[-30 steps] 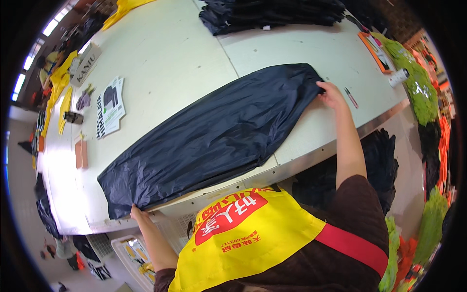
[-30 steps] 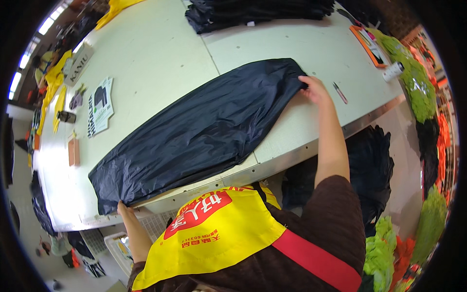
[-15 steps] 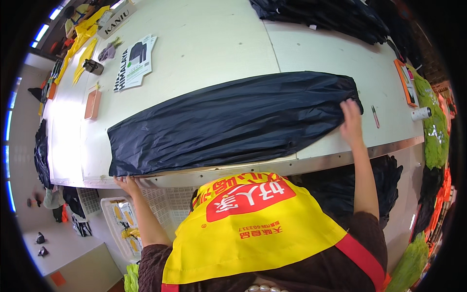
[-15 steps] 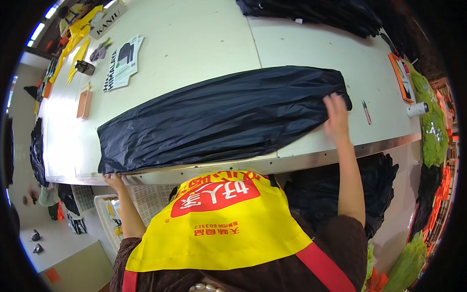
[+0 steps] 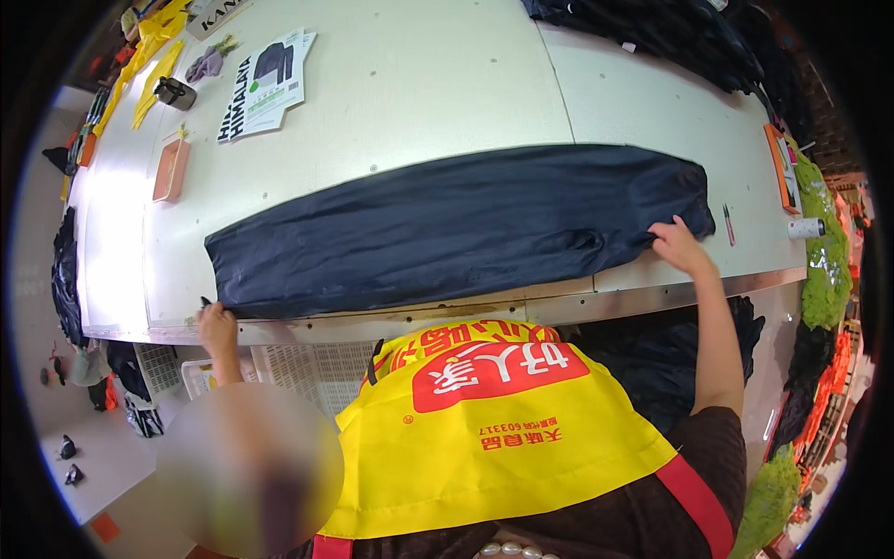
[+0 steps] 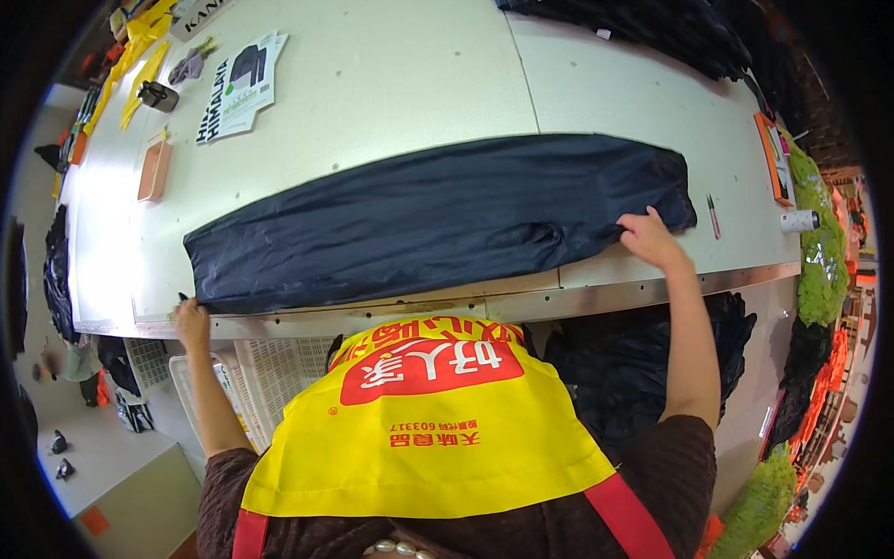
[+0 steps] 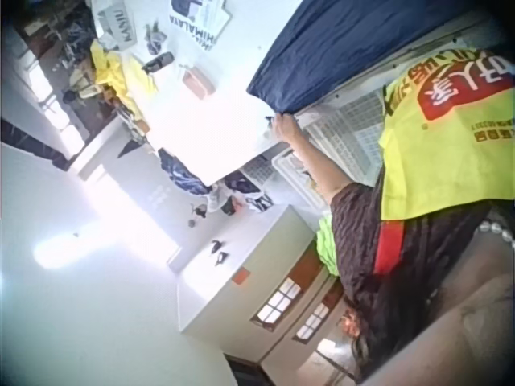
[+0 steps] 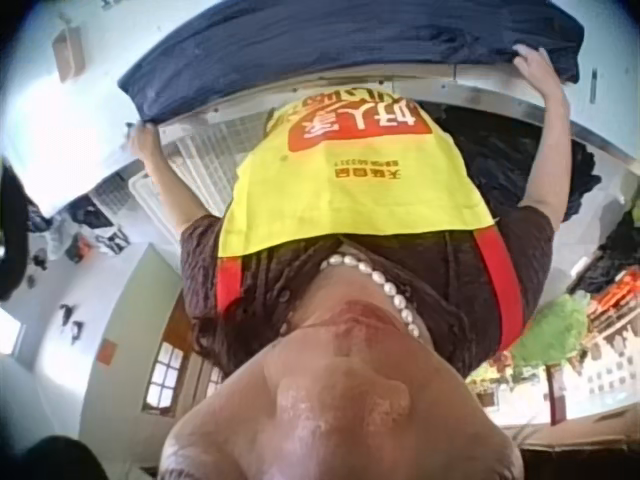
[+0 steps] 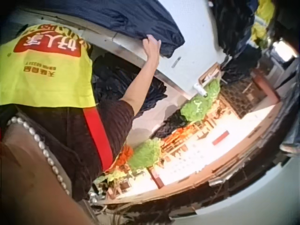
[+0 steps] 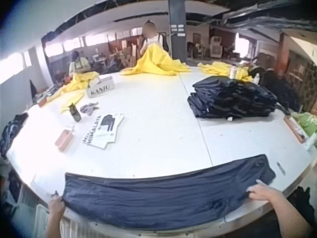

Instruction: The person folds a dark blue garment on a white table, using a small cutting tool to trim a tag or thread. They then fold the garment into a compact rectangle and place it on a stack of similar folded items. The person repeats this process with additional garments, retrieving them from a nearby pile and placing the finished folds onto the stack.

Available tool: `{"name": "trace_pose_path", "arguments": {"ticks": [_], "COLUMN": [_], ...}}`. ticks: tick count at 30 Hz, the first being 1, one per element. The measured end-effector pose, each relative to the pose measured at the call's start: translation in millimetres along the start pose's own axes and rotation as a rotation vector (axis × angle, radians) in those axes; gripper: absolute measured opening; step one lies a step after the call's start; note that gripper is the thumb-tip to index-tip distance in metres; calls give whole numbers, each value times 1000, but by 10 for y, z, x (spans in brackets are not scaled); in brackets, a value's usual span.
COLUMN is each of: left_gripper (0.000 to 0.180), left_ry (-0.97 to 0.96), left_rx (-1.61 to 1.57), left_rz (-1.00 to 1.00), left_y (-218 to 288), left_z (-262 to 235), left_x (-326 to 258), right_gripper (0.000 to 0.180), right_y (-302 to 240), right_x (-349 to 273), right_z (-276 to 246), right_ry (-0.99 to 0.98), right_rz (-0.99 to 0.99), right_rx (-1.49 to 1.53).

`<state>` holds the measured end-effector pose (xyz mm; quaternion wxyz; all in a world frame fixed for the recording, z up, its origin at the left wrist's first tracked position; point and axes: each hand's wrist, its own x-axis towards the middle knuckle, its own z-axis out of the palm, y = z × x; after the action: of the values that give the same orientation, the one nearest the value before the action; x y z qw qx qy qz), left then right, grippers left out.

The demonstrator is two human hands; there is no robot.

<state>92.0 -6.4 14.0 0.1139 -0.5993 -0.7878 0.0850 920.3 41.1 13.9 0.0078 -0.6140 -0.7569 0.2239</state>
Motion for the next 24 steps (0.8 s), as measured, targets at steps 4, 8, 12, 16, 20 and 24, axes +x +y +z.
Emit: {"name": "trace_pose_path", "arguments": {"ticks": [4,8,12,16,20,24], "left_gripper": [20,27,36,44,48,49], "left_ry": [12,-244,-100,280,256,154], "left_rx": [124,159,-202,-345,-454,-292], "left_rz": [50,-24,-324,-241,-349,-316], "left_y": [93,353,585,429,234,284], "left_z": [-343,100,437,976,1109,1000], "left_x": [466,989,1072,1065,984,1143], "right_gripper": [22,41,41,37,53,40], "right_y": [-212,160,180,386,683,1253], "right_x": [384,829,989,1070,1209,1186], "right_z": [-497,-64,142,130,318,476], "right_ry": [-159,66,268,435,723,589], "right_rz": [137,134,201,226,441,274], "right_rx": [81,-342,-401,-546,-767,-570]}}
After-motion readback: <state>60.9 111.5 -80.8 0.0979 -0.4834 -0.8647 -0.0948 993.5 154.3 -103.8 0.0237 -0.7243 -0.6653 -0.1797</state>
